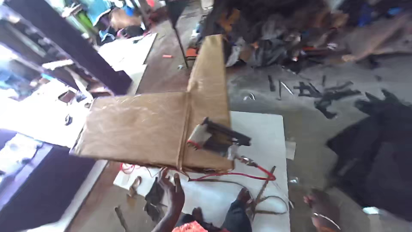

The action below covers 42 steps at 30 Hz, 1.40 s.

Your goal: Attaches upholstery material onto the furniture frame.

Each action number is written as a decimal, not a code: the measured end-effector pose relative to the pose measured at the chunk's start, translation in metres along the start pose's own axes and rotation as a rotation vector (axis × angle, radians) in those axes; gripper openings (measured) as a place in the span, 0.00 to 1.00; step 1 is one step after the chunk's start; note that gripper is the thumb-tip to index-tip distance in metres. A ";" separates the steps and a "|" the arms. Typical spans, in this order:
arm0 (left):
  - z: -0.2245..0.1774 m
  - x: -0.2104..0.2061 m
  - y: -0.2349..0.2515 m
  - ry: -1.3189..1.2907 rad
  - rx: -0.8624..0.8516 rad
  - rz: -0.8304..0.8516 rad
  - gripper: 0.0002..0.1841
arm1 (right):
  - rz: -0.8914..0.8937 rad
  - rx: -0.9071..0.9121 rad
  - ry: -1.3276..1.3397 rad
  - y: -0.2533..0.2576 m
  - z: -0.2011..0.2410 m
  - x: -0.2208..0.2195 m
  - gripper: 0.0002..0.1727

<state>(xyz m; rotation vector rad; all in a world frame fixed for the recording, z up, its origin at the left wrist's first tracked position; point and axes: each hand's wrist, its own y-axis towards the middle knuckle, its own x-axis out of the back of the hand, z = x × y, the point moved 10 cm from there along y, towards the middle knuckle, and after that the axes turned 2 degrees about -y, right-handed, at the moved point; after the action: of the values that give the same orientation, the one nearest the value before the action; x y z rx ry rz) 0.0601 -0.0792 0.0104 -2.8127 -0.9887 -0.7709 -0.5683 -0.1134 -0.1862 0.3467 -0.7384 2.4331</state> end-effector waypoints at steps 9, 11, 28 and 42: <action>0.048 -0.029 0.018 -0.352 0.081 0.736 0.22 | 0.526 0.639 -0.310 -0.287 0.183 0.001 0.36; 0.047 -0.026 0.015 -0.371 0.074 0.793 0.20 | 0.677 0.597 -0.699 -0.330 0.180 -0.042 0.44; 0.042 -0.014 -0.007 -0.542 0.149 0.807 0.21 | 1.026 0.623 -1.367 -0.349 0.237 -0.274 0.33; 0.040 -0.013 -0.009 -0.490 0.115 0.779 0.21 | 0.949 0.726 -1.393 -0.342 0.233 -0.269 0.33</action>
<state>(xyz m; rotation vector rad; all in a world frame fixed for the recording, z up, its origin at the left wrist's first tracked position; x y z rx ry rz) 0.0631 -0.0709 -0.0319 -2.9456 0.1031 0.0636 -0.1324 -0.1321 0.0444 2.6287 -0.4631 2.9549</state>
